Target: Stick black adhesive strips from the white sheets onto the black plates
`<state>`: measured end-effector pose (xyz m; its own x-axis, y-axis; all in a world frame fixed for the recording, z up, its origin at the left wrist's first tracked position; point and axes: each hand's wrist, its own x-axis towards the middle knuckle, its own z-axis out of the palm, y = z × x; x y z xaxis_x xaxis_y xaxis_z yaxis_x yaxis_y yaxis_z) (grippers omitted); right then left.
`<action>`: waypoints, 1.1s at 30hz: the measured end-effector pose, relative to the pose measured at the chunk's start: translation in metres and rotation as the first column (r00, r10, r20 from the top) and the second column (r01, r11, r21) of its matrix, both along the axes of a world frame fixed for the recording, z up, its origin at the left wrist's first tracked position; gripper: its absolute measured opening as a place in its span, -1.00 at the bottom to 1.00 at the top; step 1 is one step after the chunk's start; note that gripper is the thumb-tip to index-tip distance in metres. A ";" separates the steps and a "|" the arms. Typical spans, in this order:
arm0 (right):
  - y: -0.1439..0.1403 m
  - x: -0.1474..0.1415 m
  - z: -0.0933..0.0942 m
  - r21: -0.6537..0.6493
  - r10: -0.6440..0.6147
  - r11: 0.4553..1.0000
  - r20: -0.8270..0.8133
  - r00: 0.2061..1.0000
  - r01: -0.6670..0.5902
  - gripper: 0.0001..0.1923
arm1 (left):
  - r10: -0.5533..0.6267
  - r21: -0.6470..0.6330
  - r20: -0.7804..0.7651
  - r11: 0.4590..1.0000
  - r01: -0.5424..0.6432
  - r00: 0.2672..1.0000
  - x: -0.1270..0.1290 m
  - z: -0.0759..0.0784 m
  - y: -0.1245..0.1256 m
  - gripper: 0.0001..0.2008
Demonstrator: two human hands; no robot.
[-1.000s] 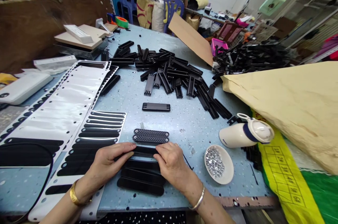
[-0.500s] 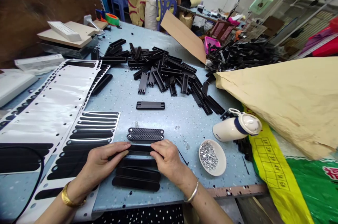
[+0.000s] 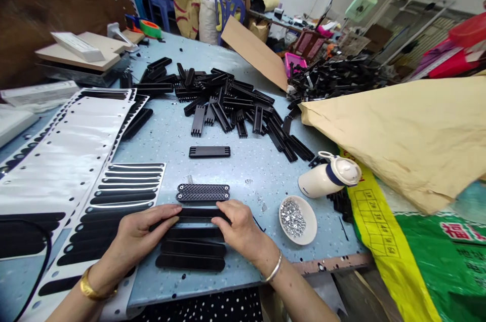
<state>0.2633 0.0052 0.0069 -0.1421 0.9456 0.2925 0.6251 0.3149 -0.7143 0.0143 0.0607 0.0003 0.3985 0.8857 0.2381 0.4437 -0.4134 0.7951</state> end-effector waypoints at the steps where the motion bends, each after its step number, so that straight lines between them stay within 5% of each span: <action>1: -0.002 0.003 0.000 -0.003 -0.053 0.999 -0.034 0.998 0.053 -0.74 | 0.001 -0.008 -0.001 1.000 -0.001 1.000 0.000 0.001 0.000 -0.82; 7: -0.018 0.024 0.003 -0.077 -0.259 0.965 -0.109 0.960 0.252 -0.85 | -0.004 -0.017 -0.002 1.000 0.003 1.000 0.001 0.002 0.003 -0.82; 16: -0.002 0.000 -0.016 -0.070 -0.293 0.955 -0.076 0.953 0.288 -0.84 | -0.013 0.019 -0.043 1.000 0.014 0.999 0.000 -0.002 0.003 -0.82; 20: 0.000 0.002 -0.006 -0.002 -0.294 0.956 -0.011 0.956 0.294 -0.62 | -0.019 0.049 -0.054 0.999 0.021 0.998 0.000 0.006 0.002 -0.79; 23: -0.007 0.000 0.011 0.059 -0.292 0.955 -0.006 0.956 0.292 -0.64 | 0.053 0.100 -0.052 0.994 -0.047 0.997 -0.021 0.021 -0.006 -0.71; 26: -0.015 -0.033 0.026 0.199 -0.225 0.953 -0.031 0.974 0.227 -0.78 | 0.217 0.178 -0.129 0.965 -0.192 0.968 -0.062 0.038 -0.023 -0.81; 28: -0.022 -0.075 0.031 0.292 -0.063 0.954 -0.035 0.997 0.071 -0.75 | 0.339 0.222 -0.206 0.930 -0.293 0.918 -0.095 0.045 -0.042 -0.74; 30: -0.031 -0.124 0.027 0.303 0.185 0.936 0.002 0.983 -0.177 -0.72 | 0.446 0.235 -0.249 0.889 -0.393 0.860 -0.126 0.046 -0.067 -0.58; 33: -0.049 -0.185 0.006 0.181 0.302 0.928 0.144 0.942 -0.325 -0.61 | 0.578 0.138 -0.244 0.816 -0.562 0.779 -0.158 0.034 -0.103 -0.61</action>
